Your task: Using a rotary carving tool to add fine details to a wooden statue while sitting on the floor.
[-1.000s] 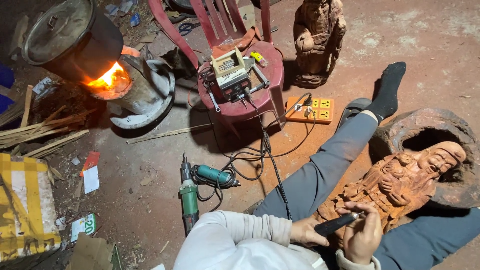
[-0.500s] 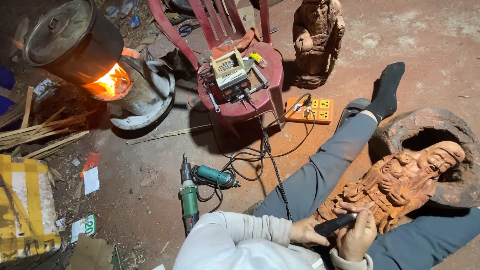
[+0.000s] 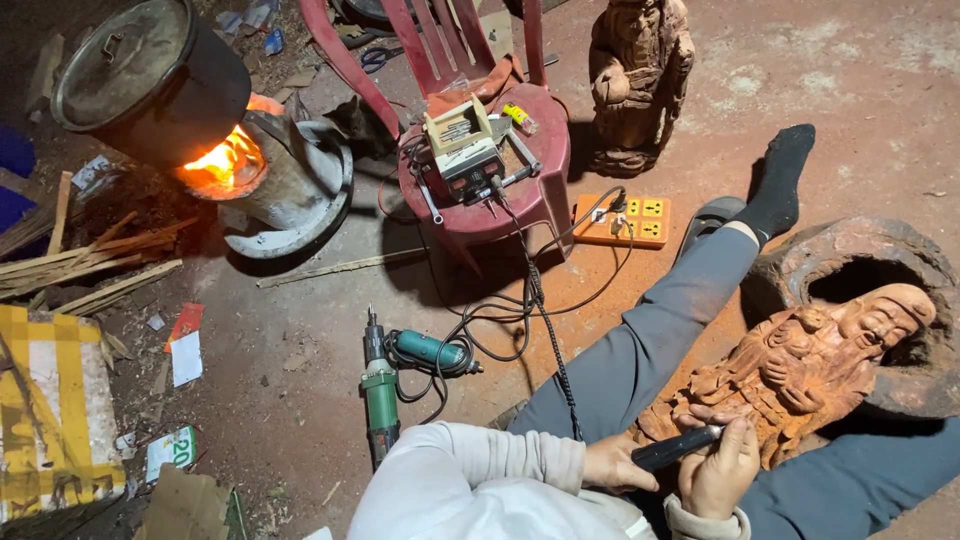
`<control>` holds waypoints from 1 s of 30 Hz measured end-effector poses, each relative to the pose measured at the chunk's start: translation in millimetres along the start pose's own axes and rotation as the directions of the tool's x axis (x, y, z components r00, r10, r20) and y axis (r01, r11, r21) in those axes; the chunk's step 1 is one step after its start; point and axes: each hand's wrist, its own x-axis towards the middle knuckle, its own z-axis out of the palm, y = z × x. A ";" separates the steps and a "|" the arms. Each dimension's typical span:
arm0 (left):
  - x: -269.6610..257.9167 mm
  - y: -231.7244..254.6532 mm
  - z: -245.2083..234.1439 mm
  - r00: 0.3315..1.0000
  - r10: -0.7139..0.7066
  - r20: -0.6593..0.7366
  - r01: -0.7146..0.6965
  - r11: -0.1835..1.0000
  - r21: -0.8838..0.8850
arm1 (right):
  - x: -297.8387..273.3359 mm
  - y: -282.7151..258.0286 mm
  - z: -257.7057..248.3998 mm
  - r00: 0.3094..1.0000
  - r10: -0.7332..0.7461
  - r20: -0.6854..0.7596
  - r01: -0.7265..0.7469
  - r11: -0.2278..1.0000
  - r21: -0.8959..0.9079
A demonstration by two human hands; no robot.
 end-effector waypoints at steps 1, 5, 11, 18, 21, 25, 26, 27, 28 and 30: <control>1.4 -1.8 0.1 1.000 0.000 -0.001 0.000 1.000 -0.001 | 1.4 3.5 -3.2 1.000 0.001 0.000 -0.001 1.000 0.000; 5.8 -6.9 -1.9 0.999 -0.026 -0.041 0.027 1.000 0.006 | 5.0 10.2 -7.7 1.000 0.004 -0.016 -0.004 1.000 0.016; -1.3 6.4 3.6 0.997 -0.052 -0.062 0.054 0.998 0.023 | 7.6 10.2 -8.4 0.999 0.020 -0.032 -0.020 1.000 0.018; 9.3 -16.6 -6.4 0.995 -0.031 -0.097 0.041 0.993 0.108 | 14.1 22.3 -17.1 0.992 0.118 -0.045 -0.109 0.980 0.167; 21.7 -43.1 -19.4 0.981 -0.061 -0.186 0.087 0.987 0.135 | 15.3 27.7 -8.9 0.989 0.117 -0.086 -0.090 0.959 0.270; -14.5 30.4 4.0 0.955 -0.188 -0.227 0.213 0.973 0.090 | 8.6 42.6 -8.2 0.978 0.178 -0.113 -0.141 0.951 0.276; -12.6 33.1 6.9 0.954 -0.141 -0.266 0.148 0.989 0.006 | 8.5 50.2 -12.5 0.981 0.190 -0.038 -0.170 0.941 0.292; -11.4 36.4 9.3 0.946 -0.100 -0.309 0.081 0.994 -0.075 | 8.4 57.9 -15.9 0.980 0.198 0.038 -0.200 0.931 0.306; -9.9 38.3 10.3 0.951 -0.119 -0.284 0.105 0.992 -0.064 | 5.6 58.5 -13.6 0.982 0.189 0.002 -0.181 0.933 0.312; -9.3 44.7 9.5 0.936 -0.064 -0.347 0.034 0.995 -0.090 | 2.9 60.3 -3.3 0.977 0.197 0.084 -0.213 0.922 0.324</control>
